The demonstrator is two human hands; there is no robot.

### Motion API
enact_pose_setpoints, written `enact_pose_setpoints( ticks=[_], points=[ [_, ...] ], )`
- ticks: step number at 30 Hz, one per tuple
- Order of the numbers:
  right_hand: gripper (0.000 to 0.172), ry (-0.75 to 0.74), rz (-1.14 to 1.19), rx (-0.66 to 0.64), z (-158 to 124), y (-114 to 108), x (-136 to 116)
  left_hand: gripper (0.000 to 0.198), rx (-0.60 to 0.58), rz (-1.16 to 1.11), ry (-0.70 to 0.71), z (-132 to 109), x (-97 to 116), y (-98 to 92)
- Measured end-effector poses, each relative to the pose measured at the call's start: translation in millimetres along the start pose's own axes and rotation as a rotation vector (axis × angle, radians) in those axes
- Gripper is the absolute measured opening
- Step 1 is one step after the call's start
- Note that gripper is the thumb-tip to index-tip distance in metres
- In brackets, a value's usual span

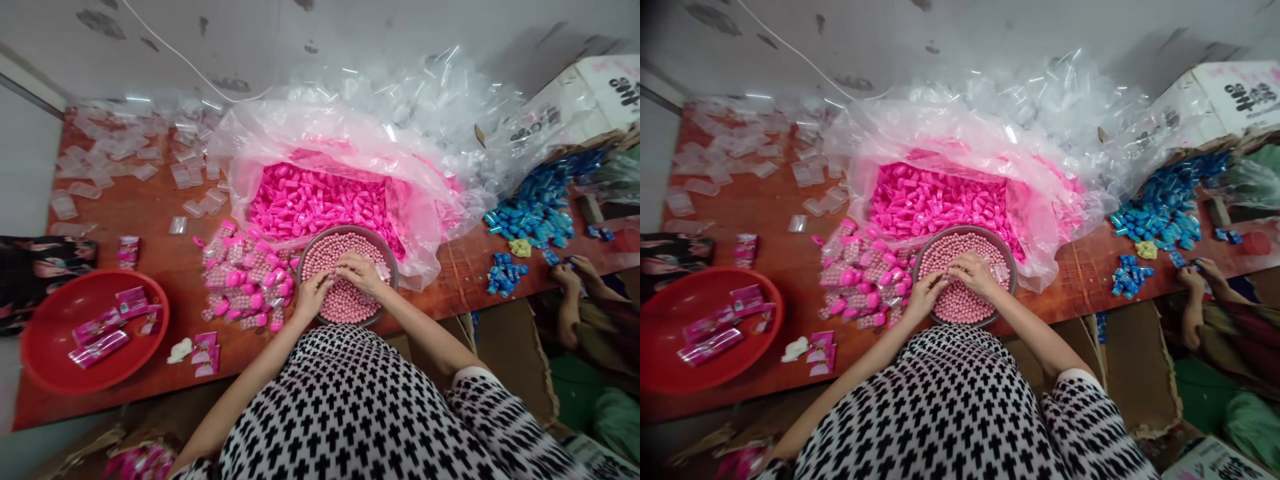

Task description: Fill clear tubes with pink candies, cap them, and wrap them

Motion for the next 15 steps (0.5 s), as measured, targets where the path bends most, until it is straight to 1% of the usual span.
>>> enact_pose_setpoints(
  ticks=[3,5,7,8,9,11,12,15],
  points=[
    [0.022,0.017,0.072,0.006,10,-5,2,0.029,0.003,-0.044,-0.004,6,4,2.0],
    [0.023,0.084,0.079,0.079,26,-18,14,0.029,0.003,-0.056,-0.010,9,7,-0.6],
    [0.023,0.167,0.012,0.182,50,-37,31,0.029,0.001,-0.065,-0.016,11,9,-4.4],
    [0.023,0.214,-0.073,0.248,64,-48,41,0.029,0.005,-0.073,-0.020,11,10,-6.2],
    [0.022,0.258,-0.163,0.283,78,-57,50,0.029,0.011,-0.087,-0.026,11,10,-7.7],
    [0.023,0.278,-0.291,0.257,109,-71,67,0.029,0.023,-0.126,-0.042,11,11,-9.4],
    [0.024,0.269,-0.336,0.222,124,-75,73,0.030,0.024,-0.149,-0.053,11,12,-9.6],
    [0.026,0.238,-0.433,0.115,164,-73,85,0.033,0.016,-0.242,-0.092,12,14,-9.2]
  ],
)
Point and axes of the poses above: each hand's wrist, its own z-axis towards the middle knuckle, its own y-axis out of the palm, x = y × z, the point moved 2 cm from there along z, towards the middle knuckle, and after that the axes turned 7 degrees about -y, right-handed, at the moved point
